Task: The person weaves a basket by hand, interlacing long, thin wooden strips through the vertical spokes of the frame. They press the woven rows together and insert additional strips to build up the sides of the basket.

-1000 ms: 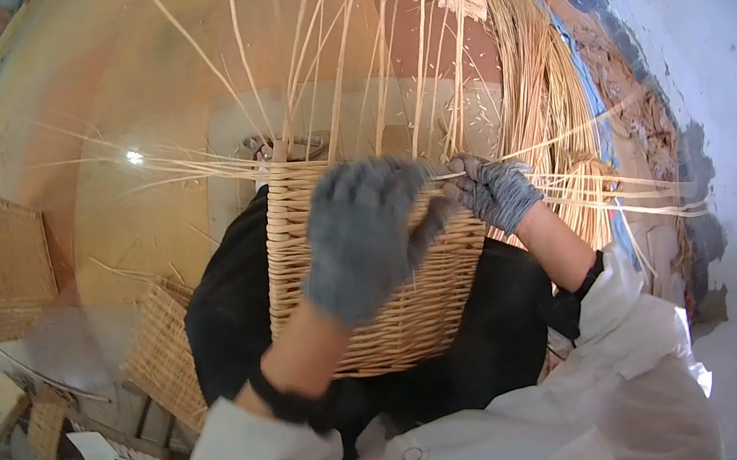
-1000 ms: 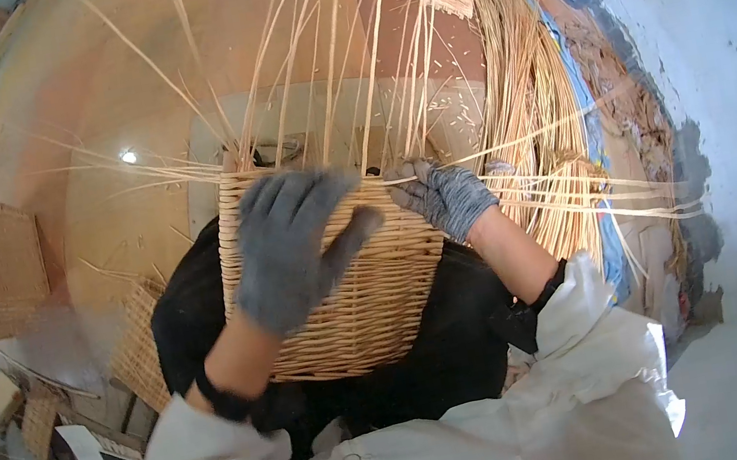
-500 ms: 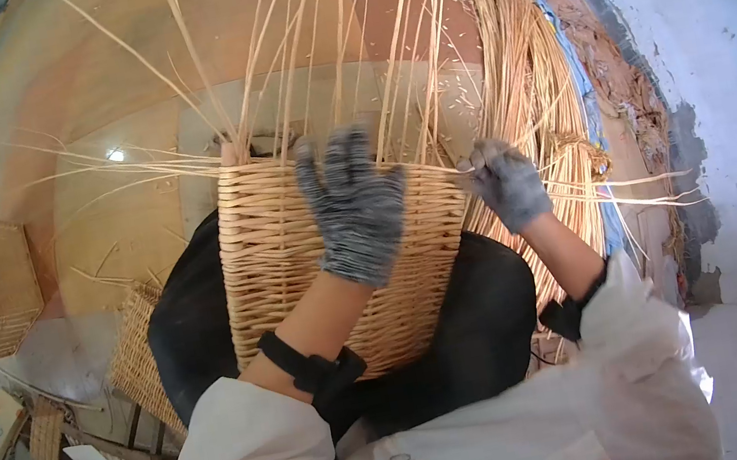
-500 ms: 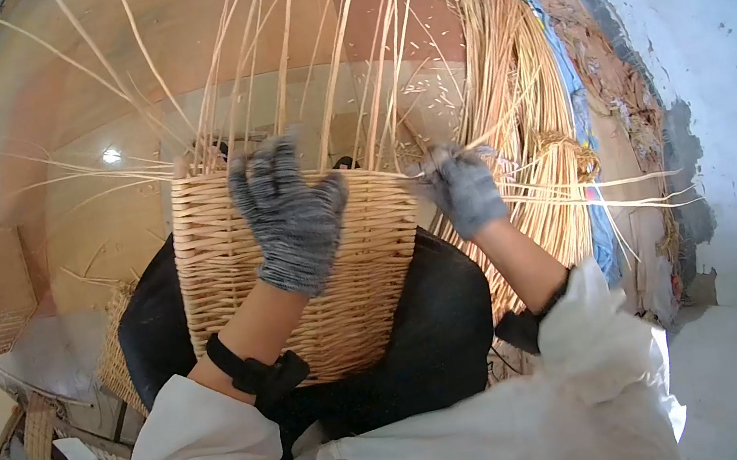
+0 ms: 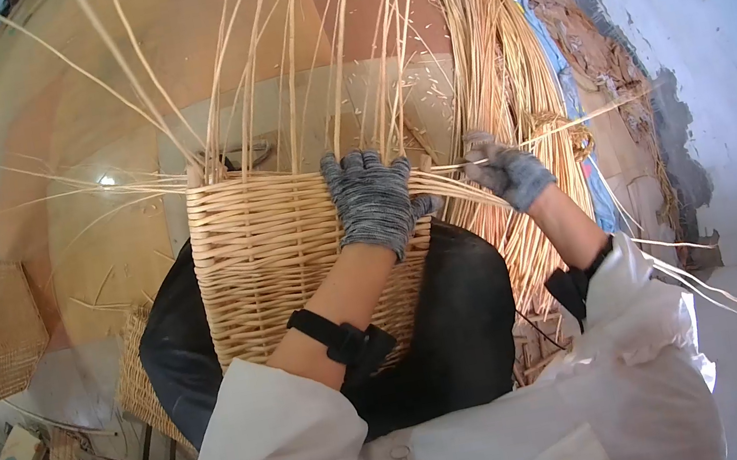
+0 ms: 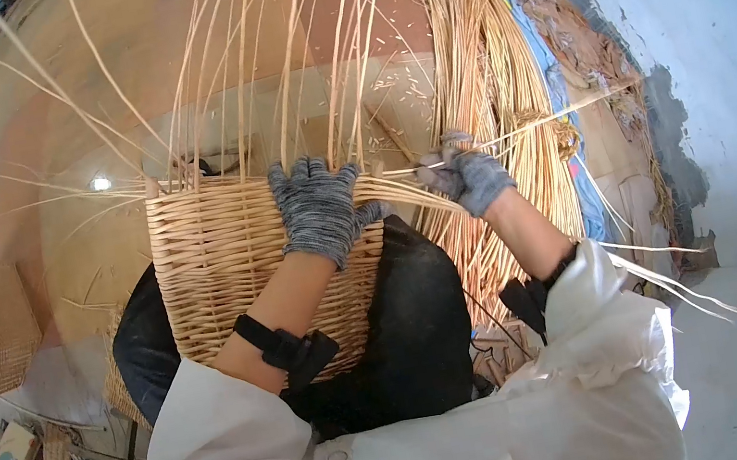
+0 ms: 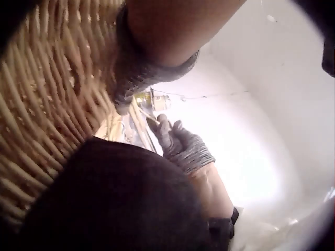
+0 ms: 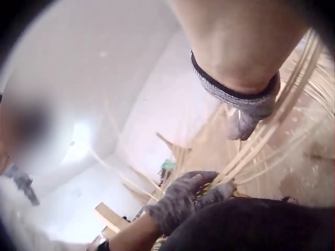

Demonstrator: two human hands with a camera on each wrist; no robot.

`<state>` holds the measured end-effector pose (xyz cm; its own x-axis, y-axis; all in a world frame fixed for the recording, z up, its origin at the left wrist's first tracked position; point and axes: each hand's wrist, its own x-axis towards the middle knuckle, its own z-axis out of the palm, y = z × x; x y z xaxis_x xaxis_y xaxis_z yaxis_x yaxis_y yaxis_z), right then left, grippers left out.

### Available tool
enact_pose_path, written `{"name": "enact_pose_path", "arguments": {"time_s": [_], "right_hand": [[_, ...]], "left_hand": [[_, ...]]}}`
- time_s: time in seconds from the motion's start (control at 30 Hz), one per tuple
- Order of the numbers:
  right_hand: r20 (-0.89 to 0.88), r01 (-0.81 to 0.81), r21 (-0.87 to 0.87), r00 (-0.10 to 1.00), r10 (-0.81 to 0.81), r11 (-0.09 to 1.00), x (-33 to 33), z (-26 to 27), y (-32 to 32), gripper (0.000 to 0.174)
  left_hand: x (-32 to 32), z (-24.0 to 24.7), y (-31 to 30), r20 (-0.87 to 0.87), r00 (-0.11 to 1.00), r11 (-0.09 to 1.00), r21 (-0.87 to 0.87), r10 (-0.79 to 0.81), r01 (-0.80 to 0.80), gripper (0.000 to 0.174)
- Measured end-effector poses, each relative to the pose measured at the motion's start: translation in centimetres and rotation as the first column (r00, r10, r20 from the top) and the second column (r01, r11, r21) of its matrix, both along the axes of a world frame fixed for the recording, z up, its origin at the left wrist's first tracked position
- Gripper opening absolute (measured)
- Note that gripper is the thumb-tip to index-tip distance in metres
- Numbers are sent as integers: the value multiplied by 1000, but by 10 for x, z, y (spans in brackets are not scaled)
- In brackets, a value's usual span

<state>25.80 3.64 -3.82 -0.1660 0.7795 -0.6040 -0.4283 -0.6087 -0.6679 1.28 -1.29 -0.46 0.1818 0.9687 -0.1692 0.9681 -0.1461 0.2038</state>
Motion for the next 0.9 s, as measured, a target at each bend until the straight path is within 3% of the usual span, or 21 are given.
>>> {"name": "enact_pose_path", "arguments": {"time_s": [0.03, 0.07, 0.13, 0.17, 0.2, 0.27, 0.3, 0.33, 0.37, 0.4, 0.47, 0.5, 0.6, 0.63, 0.67, 0.7, 0.77, 0.87, 0.9], "right_hand": [[19, -69, 194, 998, 67, 978, 3, 11, -7, 25], [274, -81, 392, 961, -32, 917, -27, 61, -35, 30], [651, -406, 445, 759, 24, 798, -52, 107, -46, 34], [754, -532, 453, 656, 11, 715, -66, 124, -45, 35], [840, -652, 436, 541, -22, 620, -80, 138, -36, 37], [726, -583, 481, 683, 75, 655, -104, 136, -14, 34], [443, -383, 481, 882, 158, 789, -109, 123, 0, 30], [904, -771, 314, 420, 72, 555, -94, 64, 37, 27], [965, -923, -105, -184, -187, 369, -81, 13, 63, 24], [988, -928, -31, -85, -128, 371, -79, 14, 52, 24], [993, -924, 109, 117, 1, 366, -84, 21, 24, 25], [986, -923, 144, 165, 30, 357, -79, 14, 23, 28], [934, -877, 289, 347, 89, 384, -64, 4, 15, 40], [894, -839, 359, 435, 107, 409, -63, 12, 7, 45], [845, -794, 429, 521, 120, 430, -62, 21, 1, 50], [914, -884, 363, 400, 74, 296, -64, 31, -4, 54], [984, -985, 164, 160, -72, 50, -75, 44, -11, 61], [997, -986, -21, -9, 72, 167, -88, 37, -10, 62], [984, -955, -161, -135, 117, 250, -97, 48, -12, 60]], "left_hand": [[1, 2, 0, 16, 999, 998, 44, 33, -34, 71], [7, 0, 1, 96, 995, 983, 181, -10, -8, 66], [33, -6, 0, 229, 965, 903, 430, -131, 21, 55], [40, 23, 13, 321, 927, 981, 95, -194, 172, 44], [39, 19, 22, 353, 933, 997, 49, -72, 59, 41], [32, -5, 35, 394, 903, 985, -47, 170, -165, 36], [25, -23, 37, 599, 787, 933, 180, 147, -312, 29], [13, -23, 40, 793, 576, 938, 15, 200, -346, 27], [0, -20, 43, 909, 320, 931, -160, 268, -328, 25], [-7, -16, 46, 937, 42, 908, -325, 347, -264, 23], [-9, -5, 51, 884, 348, 940, -233, 312, -249, 22], [-6, -2, 48, 825, 483, 952, -206, 293, -226, 21], [-7, 9, 43, 826, 433, 924, -379, 362, -51, 25], [-17, 13, 34, 884, 229, 910, -415, 408, -20, 23], [-33, 16, 32, 833, 147, 843, -537, 534, -20, 22], [-48, 18, 34, 758, 71, 760, -649, 648, -11, 21], [-64, 21, 42, 730, 140, 743, -650, 669, -158, 20], [-56, 39, 84, 643, 671, 902, -423, 368, -90, 14], [-45, 32, 107, 445, 895, 992, -123, 22, 37, 13]]}}
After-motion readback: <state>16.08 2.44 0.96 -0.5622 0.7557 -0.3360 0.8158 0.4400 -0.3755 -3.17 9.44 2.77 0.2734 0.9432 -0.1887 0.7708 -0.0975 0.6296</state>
